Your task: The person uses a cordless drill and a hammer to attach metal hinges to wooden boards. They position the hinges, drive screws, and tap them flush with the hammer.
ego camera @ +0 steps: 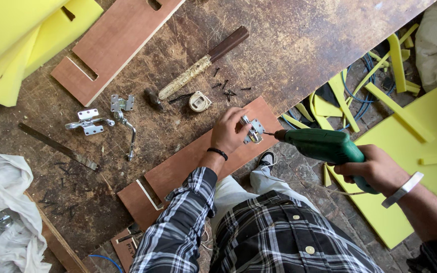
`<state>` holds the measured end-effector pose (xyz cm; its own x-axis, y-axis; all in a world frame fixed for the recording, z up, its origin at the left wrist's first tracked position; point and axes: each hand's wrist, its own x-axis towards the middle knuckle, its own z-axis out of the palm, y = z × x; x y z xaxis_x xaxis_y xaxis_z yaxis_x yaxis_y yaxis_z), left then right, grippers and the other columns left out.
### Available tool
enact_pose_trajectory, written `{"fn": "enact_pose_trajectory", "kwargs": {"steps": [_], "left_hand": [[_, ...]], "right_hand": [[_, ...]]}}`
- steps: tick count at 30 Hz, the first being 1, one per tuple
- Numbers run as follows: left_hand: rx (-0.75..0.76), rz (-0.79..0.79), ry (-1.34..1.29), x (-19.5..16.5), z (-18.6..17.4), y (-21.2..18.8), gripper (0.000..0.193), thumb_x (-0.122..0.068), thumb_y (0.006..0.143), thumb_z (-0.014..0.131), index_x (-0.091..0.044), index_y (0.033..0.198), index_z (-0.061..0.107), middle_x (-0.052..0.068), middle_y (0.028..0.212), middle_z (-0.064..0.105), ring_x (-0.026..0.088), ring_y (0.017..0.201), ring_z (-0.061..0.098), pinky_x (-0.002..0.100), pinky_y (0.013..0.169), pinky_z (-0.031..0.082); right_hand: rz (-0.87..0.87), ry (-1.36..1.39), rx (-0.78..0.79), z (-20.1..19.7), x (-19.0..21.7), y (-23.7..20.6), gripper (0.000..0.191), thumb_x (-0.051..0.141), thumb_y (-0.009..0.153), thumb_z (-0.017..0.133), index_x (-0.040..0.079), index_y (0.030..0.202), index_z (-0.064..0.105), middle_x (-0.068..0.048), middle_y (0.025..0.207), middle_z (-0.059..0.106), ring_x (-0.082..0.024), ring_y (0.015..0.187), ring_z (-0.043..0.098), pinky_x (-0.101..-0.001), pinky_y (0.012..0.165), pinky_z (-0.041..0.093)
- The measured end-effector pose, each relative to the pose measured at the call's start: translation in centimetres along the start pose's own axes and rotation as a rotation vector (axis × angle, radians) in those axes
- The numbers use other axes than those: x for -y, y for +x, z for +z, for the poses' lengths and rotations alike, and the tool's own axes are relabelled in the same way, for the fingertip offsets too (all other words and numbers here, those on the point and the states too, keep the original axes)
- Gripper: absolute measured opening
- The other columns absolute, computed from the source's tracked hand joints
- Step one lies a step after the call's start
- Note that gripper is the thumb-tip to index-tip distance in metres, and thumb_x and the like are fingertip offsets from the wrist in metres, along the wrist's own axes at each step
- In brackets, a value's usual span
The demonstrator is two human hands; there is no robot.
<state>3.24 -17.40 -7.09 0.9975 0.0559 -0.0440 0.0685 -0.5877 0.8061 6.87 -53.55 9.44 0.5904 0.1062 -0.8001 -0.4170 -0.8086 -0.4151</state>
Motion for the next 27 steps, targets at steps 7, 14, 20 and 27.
{"fn": "enact_pose_trajectory", "kwargs": {"steps": [7, 14, 20, 27], "left_hand": [[-0.098, 0.207, 0.170, 2.7, 2.3, -0.7, 0.063, -0.049, 0.091, 0.072, -0.017, 0.144, 0.060, 0.012, 0.142, 0.063, 0.034, 0.135, 0.055, 0.050, 0.116, 0.040], [-0.092, 0.175, 0.227, 3.0, 2.9, -0.8, 0.063, -0.052, 0.091, 0.071, -0.020, 0.144, 0.060, 0.011, 0.140, 0.063, 0.034, 0.134, 0.055, 0.050, 0.114, 0.041], [-0.108, 0.178, 0.215, 2.7, 2.9, -0.8, 0.063, -0.051, 0.090, 0.072, -0.018, 0.143, 0.061, 0.010, 0.139, 0.064, 0.033, 0.132, 0.057, 0.049, 0.113, 0.043], [-0.140, 0.194, 0.195, 2.6, 2.8, -0.9, 0.062, -0.050, 0.089, 0.072, -0.017, 0.141, 0.063, 0.009, 0.137, 0.065, 0.033, 0.130, 0.058, 0.048, 0.112, 0.044]], "right_hand": [[-0.018, -0.138, -0.025, 0.0, 1.7, 0.8, 0.036, 0.032, 0.072, 0.085, -0.002, 0.085, 0.078, -0.014, 0.068, 0.076, -0.024, 0.061, 0.070, -0.0400, 0.060, 0.054], [-0.035, -0.203, -0.024, -0.3, 3.4, 1.1, 0.038, 0.033, 0.073, 0.085, -0.004, 0.083, 0.079, -0.014, 0.068, 0.076, -0.024, 0.062, 0.072, -0.0398, 0.061, 0.055], [-0.033, -0.180, 0.010, -0.4, 4.2, 1.3, 0.037, 0.031, 0.074, 0.083, -0.002, 0.088, 0.074, -0.015, 0.067, 0.075, -0.025, 0.063, 0.072, -0.0413, 0.061, 0.055], [-0.022, -0.380, -0.005, -0.6, 7.1, 0.5, 0.037, 0.034, 0.074, 0.082, 0.004, 0.095, 0.079, -0.015, 0.078, 0.076, -0.027, 0.072, 0.076, -0.0421, 0.072, 0.060]]}}
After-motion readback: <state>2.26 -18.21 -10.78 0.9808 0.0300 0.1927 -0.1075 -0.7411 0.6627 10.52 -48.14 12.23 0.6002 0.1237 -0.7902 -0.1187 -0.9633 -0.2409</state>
